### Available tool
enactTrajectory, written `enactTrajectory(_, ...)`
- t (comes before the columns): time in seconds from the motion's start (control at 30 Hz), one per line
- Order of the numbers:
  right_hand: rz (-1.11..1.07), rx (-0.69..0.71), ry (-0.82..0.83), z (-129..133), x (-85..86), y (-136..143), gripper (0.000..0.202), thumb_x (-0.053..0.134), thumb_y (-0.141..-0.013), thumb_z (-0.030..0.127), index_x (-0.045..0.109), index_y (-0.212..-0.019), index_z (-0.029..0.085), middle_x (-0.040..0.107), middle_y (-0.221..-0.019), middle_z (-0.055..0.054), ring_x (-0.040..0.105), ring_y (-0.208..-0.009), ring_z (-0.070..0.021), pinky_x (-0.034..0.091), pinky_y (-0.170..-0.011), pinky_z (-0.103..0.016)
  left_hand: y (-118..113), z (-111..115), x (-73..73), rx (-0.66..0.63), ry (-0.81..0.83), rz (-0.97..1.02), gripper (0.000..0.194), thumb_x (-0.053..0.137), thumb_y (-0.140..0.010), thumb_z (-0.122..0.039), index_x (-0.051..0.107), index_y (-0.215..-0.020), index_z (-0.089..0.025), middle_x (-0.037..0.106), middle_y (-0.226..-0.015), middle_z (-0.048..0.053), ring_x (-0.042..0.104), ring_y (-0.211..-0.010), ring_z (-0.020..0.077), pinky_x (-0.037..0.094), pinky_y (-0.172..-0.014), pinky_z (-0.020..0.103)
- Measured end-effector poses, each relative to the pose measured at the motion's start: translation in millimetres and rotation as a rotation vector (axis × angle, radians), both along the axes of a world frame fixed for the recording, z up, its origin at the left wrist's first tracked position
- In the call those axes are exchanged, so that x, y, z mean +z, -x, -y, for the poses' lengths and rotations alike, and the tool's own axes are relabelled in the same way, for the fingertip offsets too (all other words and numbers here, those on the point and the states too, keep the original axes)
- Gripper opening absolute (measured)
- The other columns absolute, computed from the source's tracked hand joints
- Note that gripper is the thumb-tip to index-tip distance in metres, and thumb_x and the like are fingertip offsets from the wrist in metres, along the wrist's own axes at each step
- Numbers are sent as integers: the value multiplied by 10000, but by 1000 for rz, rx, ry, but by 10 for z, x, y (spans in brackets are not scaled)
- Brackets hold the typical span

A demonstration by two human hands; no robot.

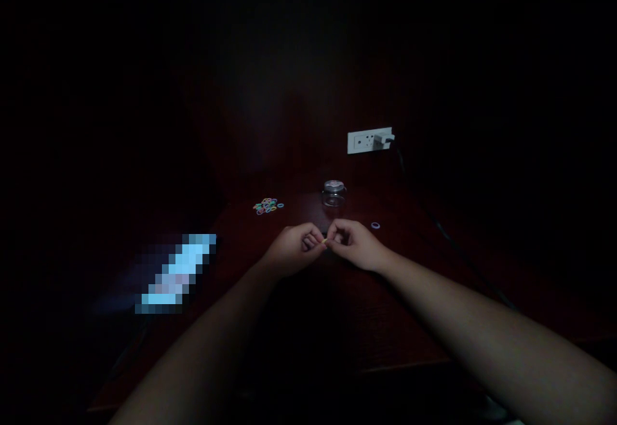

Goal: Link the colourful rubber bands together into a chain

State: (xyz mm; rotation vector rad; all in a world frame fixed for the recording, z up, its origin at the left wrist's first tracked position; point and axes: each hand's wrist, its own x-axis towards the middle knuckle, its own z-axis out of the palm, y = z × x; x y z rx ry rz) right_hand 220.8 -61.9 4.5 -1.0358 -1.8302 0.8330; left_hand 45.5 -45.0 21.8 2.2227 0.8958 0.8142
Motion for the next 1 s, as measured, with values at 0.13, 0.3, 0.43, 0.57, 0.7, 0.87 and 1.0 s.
enactTrajectory(0.13,60,1,-44,24,19,-4,86,540,-724,218,485,-724,151,440,-548,47,376,-482,-60,291,-455,-175,-6,8,6,-18,14,-4,140,560,-739,-278,557,-764,-141,576,-647,1,511,-562,70,419,-506,168)
enactTrajectory(0.3,79,-3,-86,40,39,-12,88,529,-726,214,455,-727,165,451,-589,41,391,-512,-70,314,-489,-186,-18,40,22,-46,19,10,145,566,-731,-268,549,-798,-140,584,-674,6,517,-576,71,413,-501,163)
enactTrajectory(0.43,76,2,-92,28,25,-19,93,531,-725,212,449,-729,168,449,-601,39,396,-527,-73,321,-502,-191,-22,34,19,-25,-4,8,126,558,-734,-258,548,-785,-144,585,-662,4,515,-566,72,414,-499,168)
enactTrajectory(0.57,21,69,-45,40,43,-4,91,529,-725,201,455,-760,161,441,-607,40,394,-530,-70,316,-484,-183,-11,11,28,24,-36,20,120,550,-739,-258,555,-775,-144,595,-666,11,529,-579,82,431,-515,182)
enactTrajectory(0.7,-1,94,-29,47,61,13,85,527,-731,205,482,-778,149,441,-602,40,384,-521,-65,315,-473,-178,3,1,30,50,-56,25,143,549,-746,-278,558,-790,-142,603,-676,15,532,-579,83,431,-516,183)
enactTrajectory(0.87,35,62,-41,12,41,1,96,533,-744,232,507,-754,141,454,-591,34,389,-519,-66,316,-478,-183,8,9,25,39,-59,25,153,542,-755,-290,555,-796,-142,602,-682,16,525,-581,78,427,-520,178)
enactTrajectory(1.0,43,45,-46,7,48,-4,121,542,-743,257,513,-732,140,469,-581,30,402,-519,-70,318,-477,-186,5,26,41,24,-62,33,149,525,-766,-283,556,-799,-141,596,-673,13,523,-581,77,425,-523,178)
